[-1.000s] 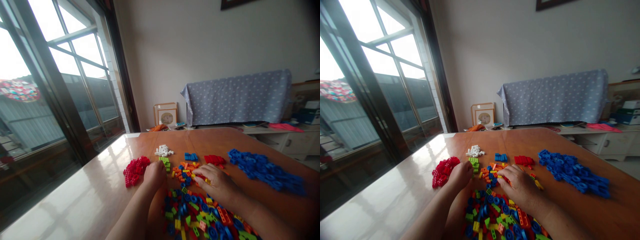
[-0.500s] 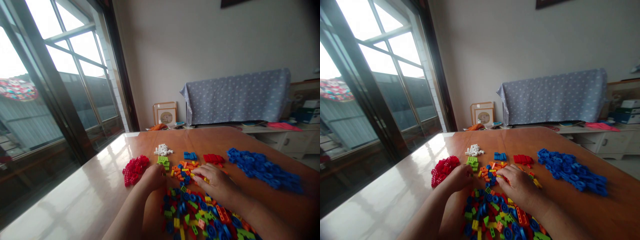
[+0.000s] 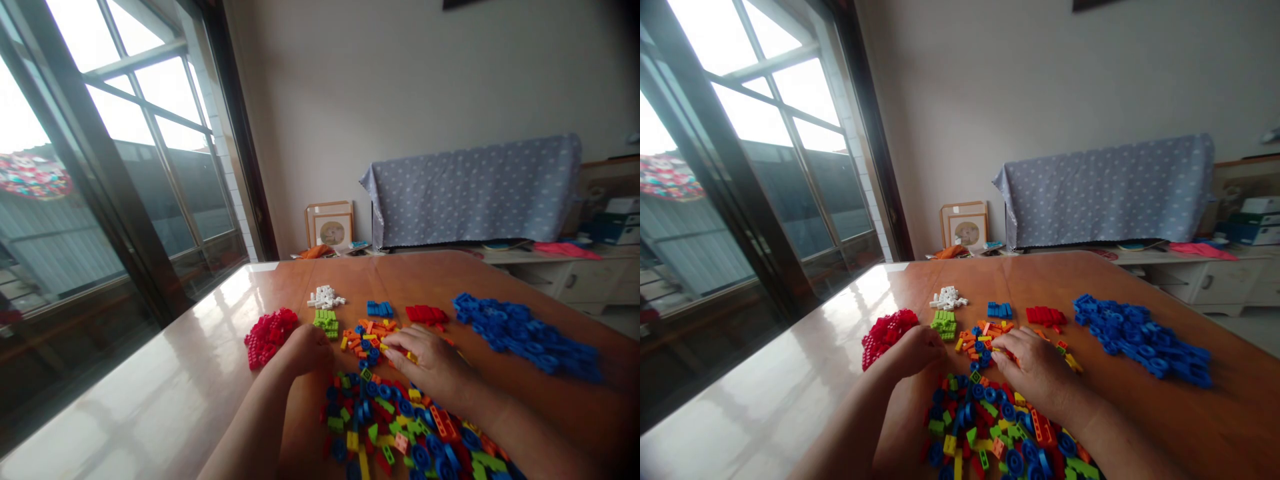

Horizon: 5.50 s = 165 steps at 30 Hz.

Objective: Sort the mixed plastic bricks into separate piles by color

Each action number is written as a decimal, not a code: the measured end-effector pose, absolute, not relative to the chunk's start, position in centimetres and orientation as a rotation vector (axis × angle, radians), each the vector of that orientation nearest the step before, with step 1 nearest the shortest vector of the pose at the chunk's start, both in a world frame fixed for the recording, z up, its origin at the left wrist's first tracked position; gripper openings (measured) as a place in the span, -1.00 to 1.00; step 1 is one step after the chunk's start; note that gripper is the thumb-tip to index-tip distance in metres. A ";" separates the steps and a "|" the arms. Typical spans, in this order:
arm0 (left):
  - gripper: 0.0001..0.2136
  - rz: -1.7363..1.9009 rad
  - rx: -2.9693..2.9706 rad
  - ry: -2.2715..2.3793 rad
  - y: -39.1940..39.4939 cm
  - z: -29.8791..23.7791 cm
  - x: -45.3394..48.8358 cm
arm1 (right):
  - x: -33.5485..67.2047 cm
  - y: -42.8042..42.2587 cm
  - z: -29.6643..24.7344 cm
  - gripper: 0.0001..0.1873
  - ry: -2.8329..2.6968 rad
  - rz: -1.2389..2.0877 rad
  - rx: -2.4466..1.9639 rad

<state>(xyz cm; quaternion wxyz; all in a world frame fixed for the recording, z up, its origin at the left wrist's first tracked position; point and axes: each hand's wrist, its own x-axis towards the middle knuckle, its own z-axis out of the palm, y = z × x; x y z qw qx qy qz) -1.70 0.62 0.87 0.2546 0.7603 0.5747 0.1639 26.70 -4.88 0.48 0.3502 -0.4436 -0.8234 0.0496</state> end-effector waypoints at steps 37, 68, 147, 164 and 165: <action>-0.88 0.486 2.103 2.059 1.6 0.9 -4.4 | 26.5 -5.5 1.1 -0.85 -2.121 0.237 -1.205; -0.70 0.724 2.080 1.899 3.1 -1.0 -3.6 | 26.5 -5.5 1.1 -0.82 -2.119 0.292 -1.245; -0.86 0.375 2.191 2.065 0.9 1.0 -2.0 | 26.6 -5.4 0.8 -0.79 -2.149 0.308 -1.266; -0.79 0.350 2.268 2.134 1.2 1.3 -1.7 | 26.5 -5.6 1.2 -0.78 -2.143 0.320 -1.273; -0.80 0.345 2.267 2.134 1.2 1.3 -1.7 | 26.5 -5.6 1.1 -0.78 -2.144 0.321 -1.270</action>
